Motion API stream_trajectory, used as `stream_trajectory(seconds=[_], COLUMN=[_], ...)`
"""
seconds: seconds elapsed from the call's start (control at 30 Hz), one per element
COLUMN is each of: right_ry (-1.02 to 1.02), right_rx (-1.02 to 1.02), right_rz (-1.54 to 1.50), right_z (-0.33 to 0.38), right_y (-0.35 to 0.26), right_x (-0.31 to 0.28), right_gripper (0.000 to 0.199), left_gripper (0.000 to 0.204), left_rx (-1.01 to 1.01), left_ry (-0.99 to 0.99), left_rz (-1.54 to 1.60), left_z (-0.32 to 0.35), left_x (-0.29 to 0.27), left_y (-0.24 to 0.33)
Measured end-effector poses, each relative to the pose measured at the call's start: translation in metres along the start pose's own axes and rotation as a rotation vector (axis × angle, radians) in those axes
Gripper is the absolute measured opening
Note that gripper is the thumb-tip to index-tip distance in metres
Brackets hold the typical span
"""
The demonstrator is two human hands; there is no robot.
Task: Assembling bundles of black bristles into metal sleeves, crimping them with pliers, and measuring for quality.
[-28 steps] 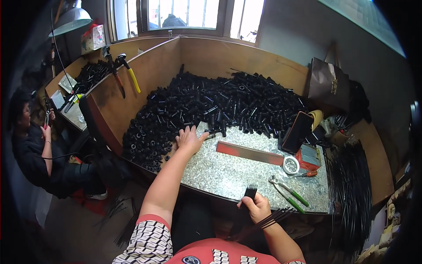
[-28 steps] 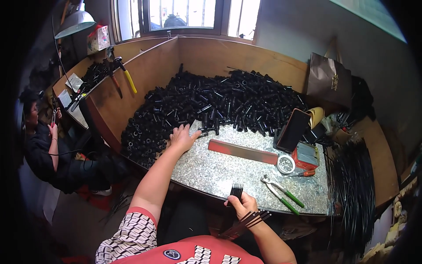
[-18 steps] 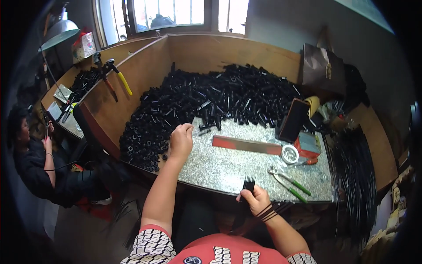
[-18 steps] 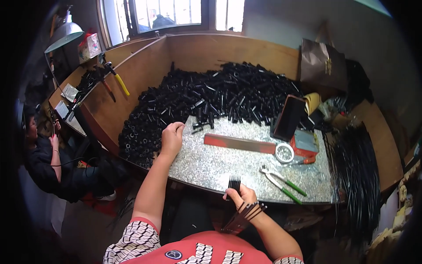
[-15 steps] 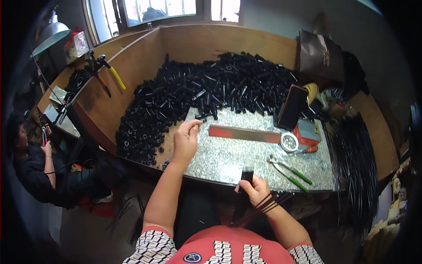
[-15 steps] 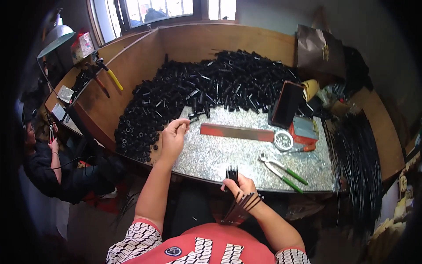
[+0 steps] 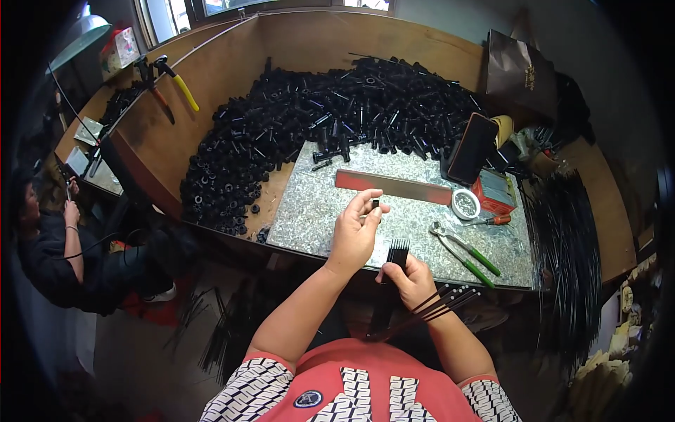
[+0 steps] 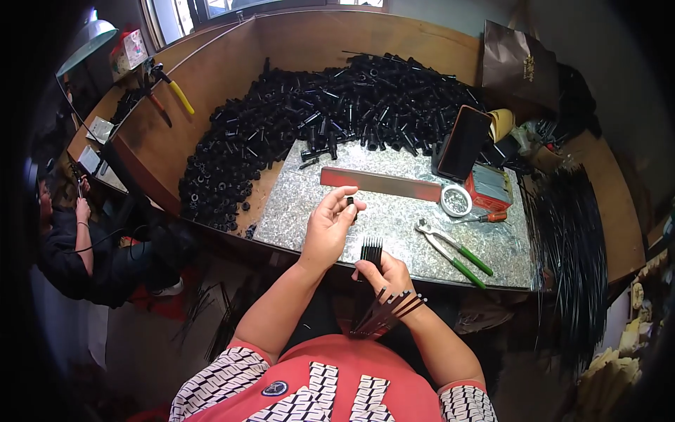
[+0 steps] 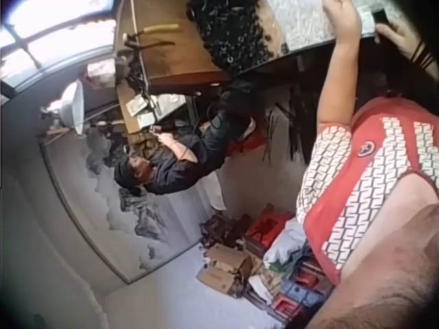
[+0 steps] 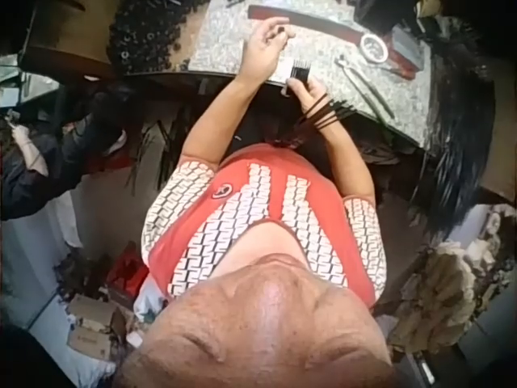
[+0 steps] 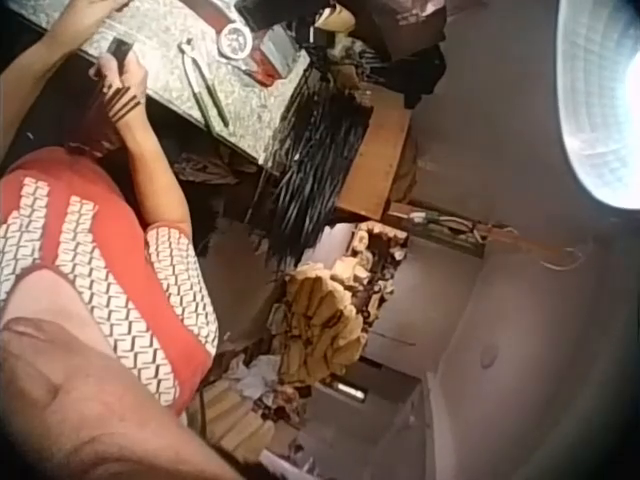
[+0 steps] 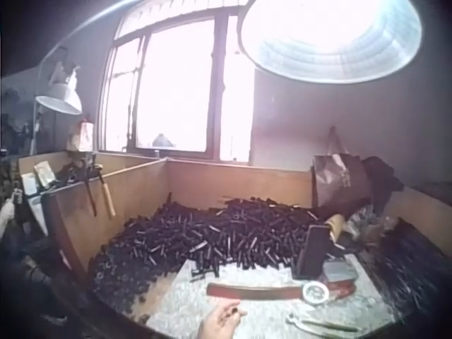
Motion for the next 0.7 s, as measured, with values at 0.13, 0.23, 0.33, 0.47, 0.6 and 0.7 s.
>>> stream_trajectory(seconds=[0.13, 0.23, 0.33, 0.47, 0.6, 0.7], right_ry=[0.006, 0.013, -0.006, -0.023, -0.047, -0.045], right_rx=[-0.006, -0.027, -0.028, 0.007, 0.001, 0.0], right_rz=[-0.014, -0.024, -0.002, 0.003, 0.013, 0.007], right_z=[0.001, 0.001, 0.002, 0.001, 0.001, 0.001], right_y=[-0.001, -0.002, -0.005, 0.0, 0.0, -0.002], right_x=[-0.001, -0.003, -0.004, -0.001, 0.001, 0.001], right_gripper=[0.017, 0.019, 0.022, 0.025, 0.026, 0.026], left_gripper=[0.026, 0.031, 0.033, 0.034, 0.035, 0.035], left_rx=[-0.043, -0.237, -0.335, -0.365, -0.374, -0.38], left_ry=[-0.09, -0.171, -0.236, -0.243, -0.257, -0.268], left_rz=[0.162, 0.359, 0.488, 0.518, 0.571, 0.598], left_z=[0.003, 0.011, 0.023, 0.03, 0.029, 0.03], left_x=[0.002, -0.002, -0.003, -0.004, -0.001, 0.002], left_y=[0.003, -0.008, -0.011, -0.011, -0.011, -0.009])
Point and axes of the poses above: each hand's wrist, its own z-axis away from the middle knuckle, its own x-axis out of the palm, y = z × x, the point moved 9 cm from there along -z, towards the middle knuckle, and after that the axes turned 1 degree about -x, right-handed, at the moved point
